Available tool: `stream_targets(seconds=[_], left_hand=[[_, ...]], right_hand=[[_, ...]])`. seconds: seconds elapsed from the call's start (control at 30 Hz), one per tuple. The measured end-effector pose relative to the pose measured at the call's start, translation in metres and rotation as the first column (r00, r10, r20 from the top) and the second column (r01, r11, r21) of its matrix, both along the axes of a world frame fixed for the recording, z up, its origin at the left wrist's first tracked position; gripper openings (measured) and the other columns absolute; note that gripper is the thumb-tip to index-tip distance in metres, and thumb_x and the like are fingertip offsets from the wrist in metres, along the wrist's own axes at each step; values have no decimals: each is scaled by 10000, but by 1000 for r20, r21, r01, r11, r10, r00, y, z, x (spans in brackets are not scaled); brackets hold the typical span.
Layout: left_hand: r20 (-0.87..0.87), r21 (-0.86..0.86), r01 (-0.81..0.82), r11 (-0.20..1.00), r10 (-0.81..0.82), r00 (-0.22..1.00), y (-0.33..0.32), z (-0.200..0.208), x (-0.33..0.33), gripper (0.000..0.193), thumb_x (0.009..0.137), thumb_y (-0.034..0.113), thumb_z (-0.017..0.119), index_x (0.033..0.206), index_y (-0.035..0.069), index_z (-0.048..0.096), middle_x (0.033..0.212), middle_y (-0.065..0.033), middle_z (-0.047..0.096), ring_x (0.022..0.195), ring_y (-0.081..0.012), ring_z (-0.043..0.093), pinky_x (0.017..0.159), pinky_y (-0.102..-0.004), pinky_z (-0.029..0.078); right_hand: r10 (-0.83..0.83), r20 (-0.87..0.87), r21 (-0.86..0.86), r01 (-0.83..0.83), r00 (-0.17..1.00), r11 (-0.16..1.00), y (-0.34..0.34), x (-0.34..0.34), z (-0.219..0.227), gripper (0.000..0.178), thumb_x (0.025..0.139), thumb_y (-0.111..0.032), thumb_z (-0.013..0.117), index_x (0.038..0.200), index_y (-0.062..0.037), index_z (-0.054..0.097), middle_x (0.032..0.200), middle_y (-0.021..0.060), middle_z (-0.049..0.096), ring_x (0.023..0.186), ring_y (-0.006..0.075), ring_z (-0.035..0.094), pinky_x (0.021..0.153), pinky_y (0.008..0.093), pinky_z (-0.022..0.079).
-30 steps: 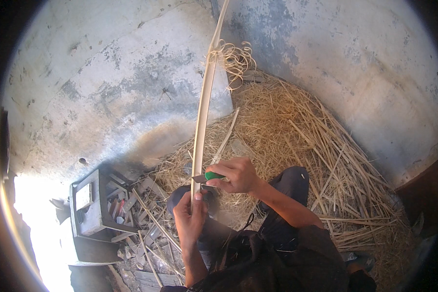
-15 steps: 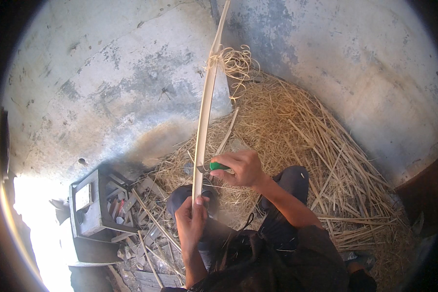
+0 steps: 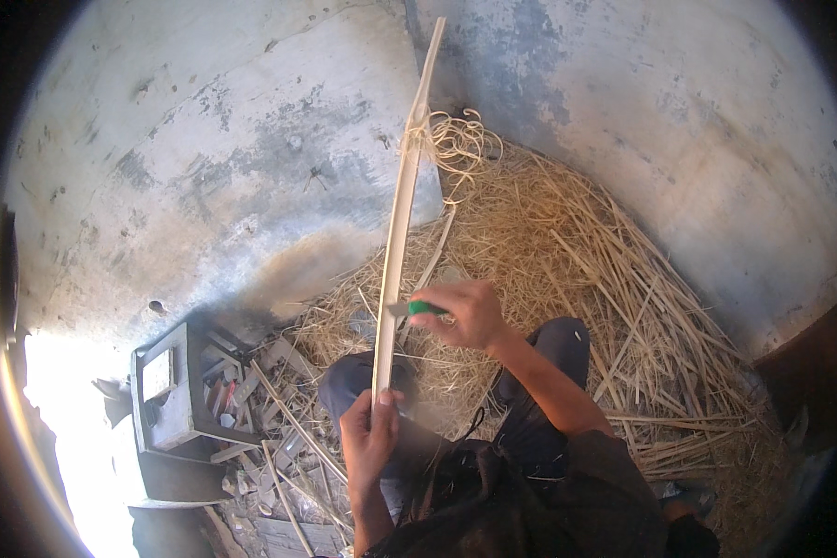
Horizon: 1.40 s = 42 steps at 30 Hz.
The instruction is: The person sits on a straw-covered floor and uses a green-handled knife to shave a long bamboo pole. They hold the pole with their left hand and repeatedly scrape the surface with the knife in their right hand, creating thin wood shavings that fall onto the straw.
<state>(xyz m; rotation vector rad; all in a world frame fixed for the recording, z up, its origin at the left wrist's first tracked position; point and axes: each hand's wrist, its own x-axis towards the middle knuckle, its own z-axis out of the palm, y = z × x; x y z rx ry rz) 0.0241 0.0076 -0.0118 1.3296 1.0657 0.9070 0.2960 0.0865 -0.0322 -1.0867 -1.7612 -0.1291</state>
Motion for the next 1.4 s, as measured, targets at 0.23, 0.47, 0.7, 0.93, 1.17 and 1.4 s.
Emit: stream_targets(seconds=[0.23,0.47,0.7,0.93,1.17,1.4], left_hand=[[-86,92,-20,996,28,996,5,2,9,339,1153,296,599,1093,-7,741,675,71,520,569,-15,441,519,-226,309],[-4,-41,21,999,-21,1000,1,4,-1,282,1139,219,610,1077,-10,762,701,78,539,652,-13,463,570,-237,347],[5,-79,22,997,-22,1000,-7,3,-6,305,1140,236,603,1064,-17,754,691,69,539,632,-19,466,562,-237,342],[-30,-213,103,972,-112,993,-33,-7,-28,318,1143,244,599,1054,-18,756,690,51,563,625,-35,493,560,-242,359],[-101,-118,77,990,-89,991,-45,-17,-25,265,1123,210,639,1088,-17,771,684,33,575,622,-48,506,560,-261,384],[-98,18,-19,1000,20,995,-16,-9,-11,258,1118,210,639,1071,-18,750,662,38,551,612,-49,494,545,-275,379]], right_hand=[[62,17,27,-62,998,998,-3,-19,0,411,991,-497,768,984,-89,820,749,50,755,591,215,721,534,336,535],[24,25,59,-25,999,998,-6,-17,7,410,984,-508,768,970,-100,812,708,29,725,565,207,691,522,344,515],[5,95,93,-14,996,996,-5,-10,8,420,1016,-518,738,967,-110,821,712,11,741,542,177,676,508,328,499],[-260,-265,-189,214,929,958,9,47,9,416,1054,-473,703,1098,-81,834,816,59,802,596,146,702,563,323,518],[-130,-271,-120,101,954,988,5,37,-7,495,1081,-512,649,1075,-49,824,735,55,740,630,154,711,542,338,517],[85,-68,0,-85,994,996,0,-16,-5,531,1061,-557,649,944,-54,773,707,63,679,564,221,665,523,370,492]])
